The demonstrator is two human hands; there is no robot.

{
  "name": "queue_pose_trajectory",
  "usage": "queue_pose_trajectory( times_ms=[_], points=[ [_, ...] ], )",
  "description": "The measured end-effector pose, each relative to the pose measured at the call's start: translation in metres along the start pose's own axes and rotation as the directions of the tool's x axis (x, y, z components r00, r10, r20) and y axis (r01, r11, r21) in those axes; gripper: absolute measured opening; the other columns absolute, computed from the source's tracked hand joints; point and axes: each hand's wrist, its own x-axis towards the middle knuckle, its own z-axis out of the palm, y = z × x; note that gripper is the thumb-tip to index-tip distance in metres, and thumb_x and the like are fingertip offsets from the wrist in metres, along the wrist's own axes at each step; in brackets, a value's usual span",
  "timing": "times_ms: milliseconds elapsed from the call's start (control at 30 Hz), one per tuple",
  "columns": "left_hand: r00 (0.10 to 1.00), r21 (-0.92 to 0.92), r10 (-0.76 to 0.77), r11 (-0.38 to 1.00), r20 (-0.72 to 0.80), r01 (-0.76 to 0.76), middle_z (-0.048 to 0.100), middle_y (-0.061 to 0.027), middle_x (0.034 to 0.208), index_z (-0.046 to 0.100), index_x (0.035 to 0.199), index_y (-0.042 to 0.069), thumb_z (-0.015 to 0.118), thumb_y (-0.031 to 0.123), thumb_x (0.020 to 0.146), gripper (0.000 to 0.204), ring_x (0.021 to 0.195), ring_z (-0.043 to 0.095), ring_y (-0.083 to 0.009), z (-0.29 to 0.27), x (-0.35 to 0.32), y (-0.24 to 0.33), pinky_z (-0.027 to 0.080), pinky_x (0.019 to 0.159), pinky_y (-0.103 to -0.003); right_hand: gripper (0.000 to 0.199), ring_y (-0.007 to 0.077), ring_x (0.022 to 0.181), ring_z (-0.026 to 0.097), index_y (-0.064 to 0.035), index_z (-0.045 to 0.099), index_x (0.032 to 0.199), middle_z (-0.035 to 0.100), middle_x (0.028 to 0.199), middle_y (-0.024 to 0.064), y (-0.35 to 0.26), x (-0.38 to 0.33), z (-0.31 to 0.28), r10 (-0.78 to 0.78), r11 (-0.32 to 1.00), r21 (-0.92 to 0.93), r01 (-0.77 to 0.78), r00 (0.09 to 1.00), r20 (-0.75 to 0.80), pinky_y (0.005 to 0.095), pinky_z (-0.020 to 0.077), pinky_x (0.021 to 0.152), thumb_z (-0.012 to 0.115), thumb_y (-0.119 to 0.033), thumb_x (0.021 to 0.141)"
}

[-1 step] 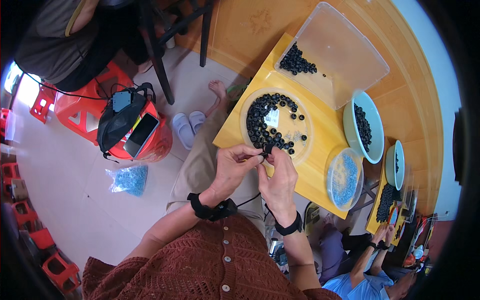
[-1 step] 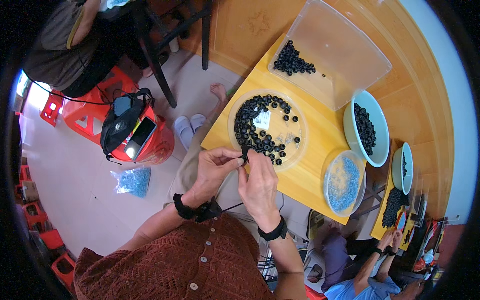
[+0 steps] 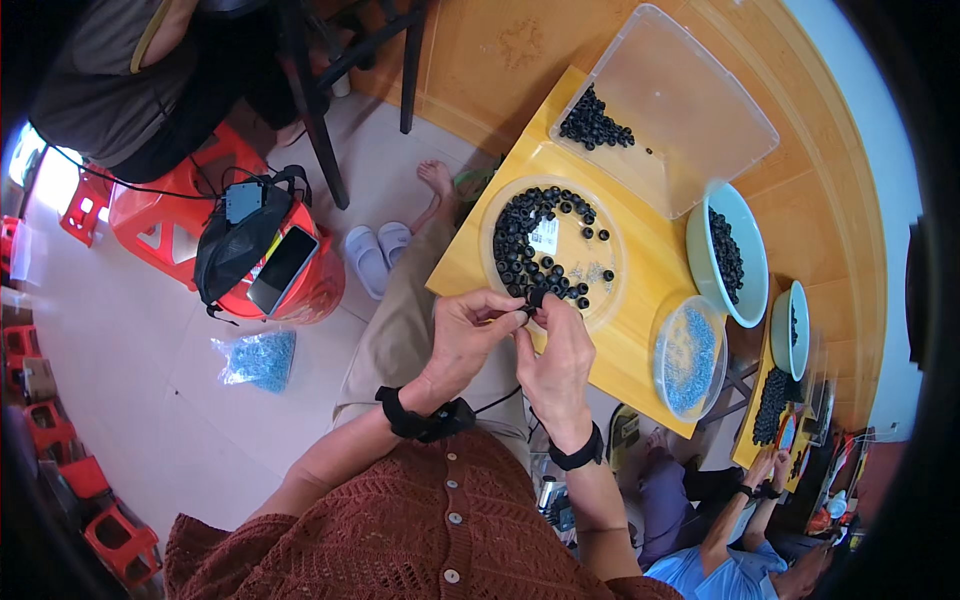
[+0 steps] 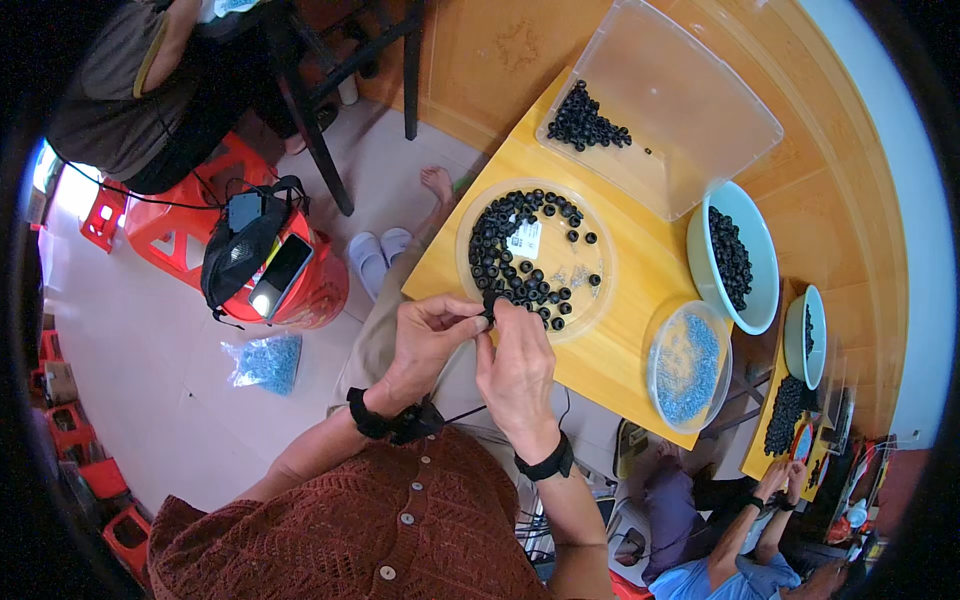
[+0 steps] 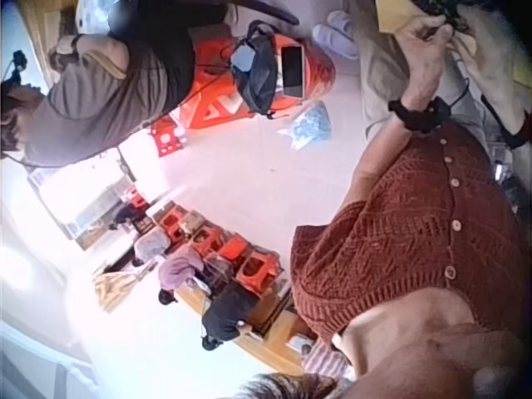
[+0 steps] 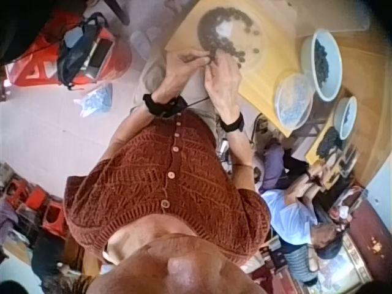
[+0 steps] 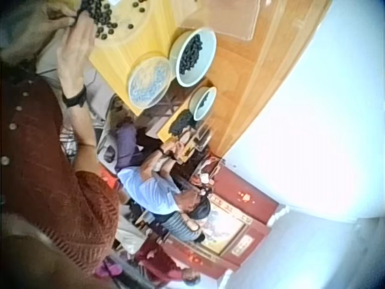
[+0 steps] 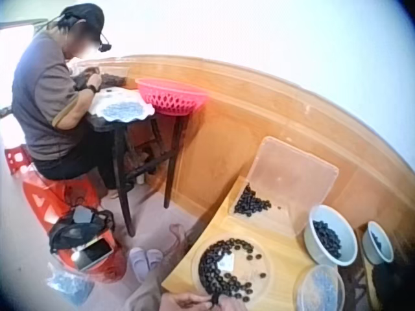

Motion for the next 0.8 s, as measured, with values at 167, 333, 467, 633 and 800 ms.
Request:
queue_pose_trajectory(
  times_ms=[167, 333, 467, 633, 800],
  points=[
    [0.998, 0.038, 0.016, 0.999, -0.057, -0.014, 0.062, -0.0034, 0.079, 0.063, 0.085, -0.002, 0.062, -0.006, 0.075, 0.011, 0.073, 0.057, -0.0070, 0.002, -0.003, -0.009, 0.047, 0.067, -0.020, 0.032, 0.0311, 0.070, 0.051, 0.0020, 0.051, 0.097, 0.053, 0.078, 0.0146, -0.003, 0.002, 0.002, -0.029, 0.993, -0.115, 0.033, 0.999, 0.042, 0.0383, 0.0436, 0.060, 0.056, 0.009, 0.066],
    [0.996, 0.141, 0.042, 0.990, -0.085, -0.030, 0.062, -0.0027, 0.079, 0.063, 0.084, -0.001, 0.063, -0.004, 0.076, 0.009, 0.072, 0.057, -0.0067, 0.000, -0.003, -0.014, 0.048, 0.067, -0.020, 0.031, 0.0299, 0.069, 0.051, 0.0007, 0.051, 0.096, 0.053, 0.077, 0.0139, -0.001, 0.000, 0.007, -0.054, 0.981, -0.183, 0.068, 0.995, 0.082, 0.0378, 0.0441, 0.058, 0.056, 0.009, 0.067],
    [0.995, -0.040, -0.086, 0.996, -0.043, 0.084, 0.063, -0.0043, 0.081, 0.062, 0.087, 0.000, 0.062, -0.002, 0.077, 0.009, 0.074, 0.059, -0.0096, -0.005, -0.001, -0.014, 0.049, 0.068, -0.022, 0.032, 0.0295, 0.068, 0.053, 0.0025, 0.051, 0.094, 0.053, 0.075, 0.0143, 0.008, -0.003, 0.010, 0.011, 0.999, -0.052, -0.011, 1.000, -0.011, 0.0358, 0.0451, 0.058, 0.058, 0.009, 0.064],
    [0.974, -0.178, -0.224, 0.958, 0.030, 0.226, 0.063, -0.0083, 0.088, 0.061, 0.093, 0.001, 0.059, 0.000, 0.080, 0.013, 0.080, 0.061, -0.0146, -0.013, 0.000, -0.011, 0.051, 0.073, -0.026, 0.029, 0.0276, 0.067, 0.056, 0.0036, 0.051, 0.090, 0.052, 0.075, 0.0144, 0.010, -0.002, 0.009, 0.109, 0.986, 0.130, -0.105, 0.994, -0.024, 0.0329, 0.0451, 0.057, 0.061, 0.009, 0.063],
    [0.975, -0.183, -0.211, 0.958, 0.066, 0.219, 0.063, -0.0082, 0.089, 0.060, 0.094, 0.002, 0.058, 0.000, 0.080, 0.013, 0.081, 0.061, -0.0146, -0.015, 0.001, -0.012, 0.051, 0.074, -0.027, 0.026, 0.0255, 0.067, 0.057, 0.0039, 0.054, 0.089, 0.053, 0.077, 0.0136, 0.008, -0.001, 0.004, 0.103, 0.977, 0.189, -0.101, 0.995, -0.001, 0.0300, 0.0455, 0.057, 0.061, 0.009, 0.065]
  ],
)
